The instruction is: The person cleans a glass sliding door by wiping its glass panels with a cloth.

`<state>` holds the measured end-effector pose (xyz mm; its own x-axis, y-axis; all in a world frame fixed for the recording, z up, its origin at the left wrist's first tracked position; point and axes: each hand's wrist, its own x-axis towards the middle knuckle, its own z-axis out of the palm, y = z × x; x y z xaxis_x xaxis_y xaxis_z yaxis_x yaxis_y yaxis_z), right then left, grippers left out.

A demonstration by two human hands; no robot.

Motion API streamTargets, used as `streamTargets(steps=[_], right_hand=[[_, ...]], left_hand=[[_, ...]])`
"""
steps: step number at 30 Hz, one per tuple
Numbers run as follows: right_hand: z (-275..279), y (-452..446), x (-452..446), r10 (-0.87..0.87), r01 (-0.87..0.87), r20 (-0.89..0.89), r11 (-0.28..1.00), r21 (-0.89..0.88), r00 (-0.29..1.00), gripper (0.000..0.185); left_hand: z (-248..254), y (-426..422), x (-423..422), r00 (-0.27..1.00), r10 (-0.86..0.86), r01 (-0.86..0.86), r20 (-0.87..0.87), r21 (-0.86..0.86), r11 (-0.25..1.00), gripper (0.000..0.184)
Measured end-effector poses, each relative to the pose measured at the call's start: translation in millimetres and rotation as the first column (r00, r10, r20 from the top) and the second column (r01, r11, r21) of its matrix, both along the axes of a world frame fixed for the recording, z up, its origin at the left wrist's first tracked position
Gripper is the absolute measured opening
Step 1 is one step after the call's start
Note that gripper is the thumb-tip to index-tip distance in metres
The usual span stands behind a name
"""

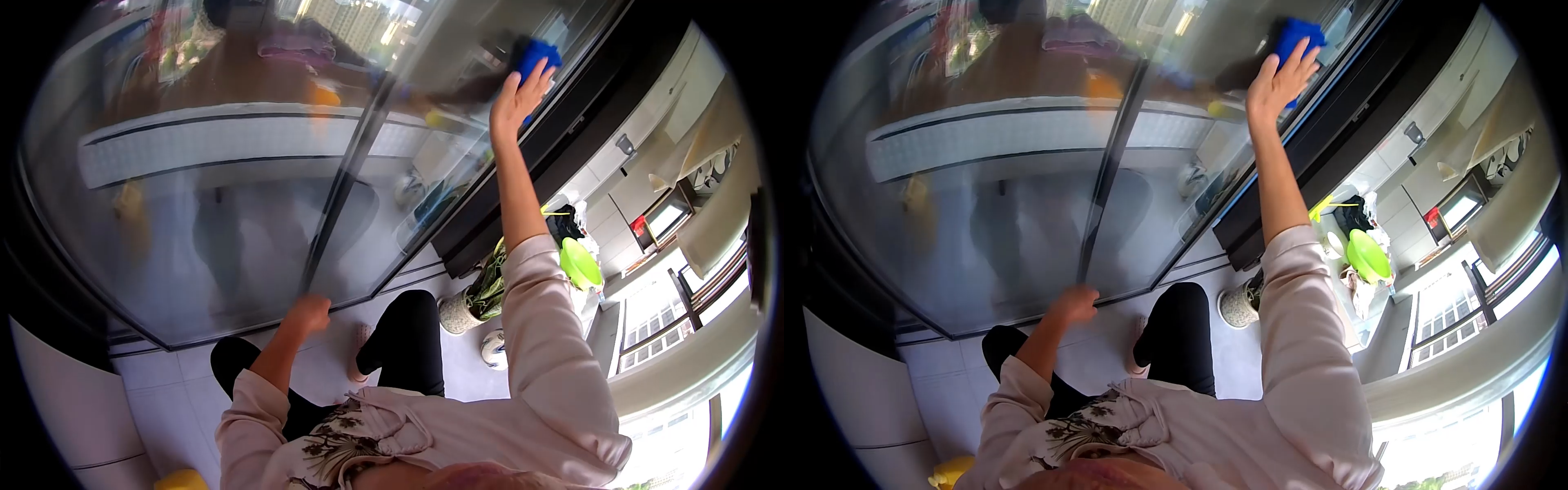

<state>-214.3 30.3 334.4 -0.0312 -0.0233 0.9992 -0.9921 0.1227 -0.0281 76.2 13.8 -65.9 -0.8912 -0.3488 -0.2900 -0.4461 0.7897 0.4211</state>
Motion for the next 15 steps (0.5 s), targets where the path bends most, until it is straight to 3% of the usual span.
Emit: streamTargets(steps=[3, 6, 9, 10, 12, 13, 15], right_hand=[[73, -18, 52, 0.010, -0.008, -0.276, 1.000, 0.007, 0.961, 0.056], [78, -34, 107, 0.041, -0.029, -0.441, 0.999, 0.033, 0.897, 0.051], [4, -17, 128, 0.091, 0.003, -0.436, 0.978, 0.210, 0.895, 0.049], [-27, -11, 128, 0.003, 0.139, -0.472, 0.954, 0.265, 0.882, 0.050], [-71, -14, 116, 0.182, -0.008, -0.455, 0.933, 0.359, 0.872, 0.049], [-111, -5, 119, 0.216, -0.023, -0.386, 0.895, 0.446, 0.897, 0.058], [-195, 14, 109, 0.244, 0.030, -0.319, 0.750, 0.661, 0.916, 0.057]], left_hand=[[9, 1, 1, 0.997, 0.003, -0.004, 0.078, 0.009, 1.000, 0.030], [-2, -4, -8, 0.990, -0.012, 0.017, 0.139, -0.031, 0.999, 0.027], [-3, 2, -13, 0.993, -0.005, 0.008, 0.116, -0.022, 1.000, 0.024], [0, 2, -14, 0.996, -0.018, 0.022, 0.092, -0.034, 0.999, 0.023], [5, 4, -12, 0.997, -0.033, 0.036, 0.075, -0.044, 0.998, 0.022], [8, 8, -13, 0.998, -0.032, 0.034, 0.052, -0.037, 0.999, 0.020], [6, 10, -13, 0.999, -0.030, 0.031, 0.037, -0.034, 0.999, 0.020]])
